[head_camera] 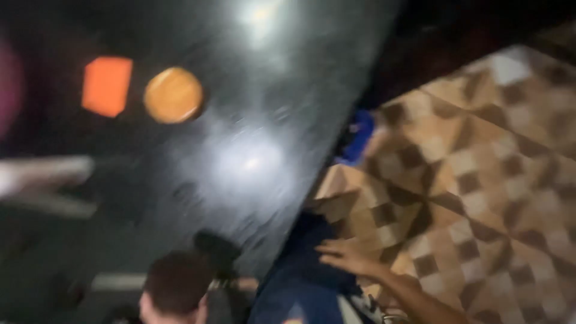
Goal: The person stands at a bakery counter and uses a long knife to trim and smooth the sides of round chocolate cake layers, rotating each layer by hand and shaving off the edges. They work through several layers one at a time, setting trimmed layers aside on the counter.
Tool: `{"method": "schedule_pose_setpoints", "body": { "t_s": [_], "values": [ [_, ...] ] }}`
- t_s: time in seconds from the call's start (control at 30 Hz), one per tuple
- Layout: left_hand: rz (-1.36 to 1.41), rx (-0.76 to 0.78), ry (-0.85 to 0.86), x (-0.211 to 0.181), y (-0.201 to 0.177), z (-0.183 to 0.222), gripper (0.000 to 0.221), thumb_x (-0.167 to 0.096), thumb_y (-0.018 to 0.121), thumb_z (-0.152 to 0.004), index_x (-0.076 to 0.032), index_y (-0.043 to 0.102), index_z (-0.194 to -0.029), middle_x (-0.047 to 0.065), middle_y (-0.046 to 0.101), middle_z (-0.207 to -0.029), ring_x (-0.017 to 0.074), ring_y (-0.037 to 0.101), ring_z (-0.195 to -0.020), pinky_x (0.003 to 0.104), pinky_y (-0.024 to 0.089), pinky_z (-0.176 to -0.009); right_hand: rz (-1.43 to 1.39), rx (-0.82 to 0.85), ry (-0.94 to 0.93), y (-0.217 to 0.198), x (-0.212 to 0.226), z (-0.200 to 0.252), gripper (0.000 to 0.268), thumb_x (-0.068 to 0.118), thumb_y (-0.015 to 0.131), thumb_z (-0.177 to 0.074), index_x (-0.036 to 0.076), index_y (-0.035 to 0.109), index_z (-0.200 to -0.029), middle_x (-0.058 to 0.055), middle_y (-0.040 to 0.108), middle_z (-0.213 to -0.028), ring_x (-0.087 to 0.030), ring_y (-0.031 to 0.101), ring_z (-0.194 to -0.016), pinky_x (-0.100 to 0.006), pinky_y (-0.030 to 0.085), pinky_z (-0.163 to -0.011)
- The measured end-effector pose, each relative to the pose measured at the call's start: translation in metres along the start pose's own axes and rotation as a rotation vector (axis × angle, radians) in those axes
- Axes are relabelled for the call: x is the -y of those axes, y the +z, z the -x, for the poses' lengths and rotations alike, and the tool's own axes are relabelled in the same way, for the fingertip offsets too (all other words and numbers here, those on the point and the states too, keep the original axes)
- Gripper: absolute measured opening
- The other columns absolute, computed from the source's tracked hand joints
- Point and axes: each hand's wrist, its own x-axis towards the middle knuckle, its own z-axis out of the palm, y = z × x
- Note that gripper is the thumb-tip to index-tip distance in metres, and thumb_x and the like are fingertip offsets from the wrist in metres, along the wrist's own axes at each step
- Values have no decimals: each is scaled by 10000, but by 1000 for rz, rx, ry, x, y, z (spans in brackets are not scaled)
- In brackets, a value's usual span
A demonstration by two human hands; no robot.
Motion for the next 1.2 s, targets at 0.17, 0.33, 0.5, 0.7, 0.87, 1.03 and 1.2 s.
{"method": "schedule_pose_setpoints", "body": {
  "t_s": [0.17,0.33,0.5,0.7,0.87,1.03,1.2],
  "values": [
    [128,-92,154,-24,56,-21,955,-731,585,-913,-6,488,-1527,252,603,-1379,502,578,-1198,631,504,-905,542,116,268,-41,3,-13,509,612,655,-932,142,831,-1015,-151,795,-1145,-258,746,-938,-361,572,-899],
    [205,86,166,-43,29,6,856,-587,726,-806,-98,465,-1457,225,545,-1424,454,562,-1258,603,523,-930,485,-218,-175,-38,149,-26,378,319,760,-793,101,737,-1100,-62,650,-1343,-236,742,-830,-371,581,-814],
    [-357,-28,475,-51,-24,45,871,-468,822,-741,-62,512,-1447,180,546,-1387,359,555,-1239,484,478,-1026,571,-100,-486,72,237,-76,511,258,762,-835,128,631,-1312,-121,675,-1234,-302,689,-998,-387,558,-845],
    [-931,-173,801,-85,-49,80,777,-356,878,-718,-26,577,-1354,167,547,-1384,317,537,-1320,417,426,-1139,818,20,-534,173,293,-109,607,124,723,-776,111,592,-1369,-195,656,-1066,-416,645,-986,-470,531,-804],
    [-861,-150,818,-84,-79,84,697,-332,879,-745,-12,566,-1280,160,563,-1321,310,551,-1278,405,439,-1104,740,-247,-630,174,241,-110,441,84,760,-669,66,675,-1101,-168,678,-964,-396,663,-815,-448,542,-693],
    [-794,-112,752,-67,-94,84,565,-303,844,-779,-27,596,-1204,133,617,-1181,288,621,-1121,394,492,-1003,-20,-272,20,174,192,-67,176,50,673,-815,55,646,-989,5,610,-685,-67,475,-501,-256,342,-426],
    [-757,-158,702,-57,-90,88,417,-300,801,-835,-51,613,-1111,110,642,-1073,279,658,-1017,389,520,-915,-325,-283,-9,216,216,-13,218,210,726,-904,88,577,-1006,28,519,-668,-65,432,-473,-243,311,-396]
  ]
}}
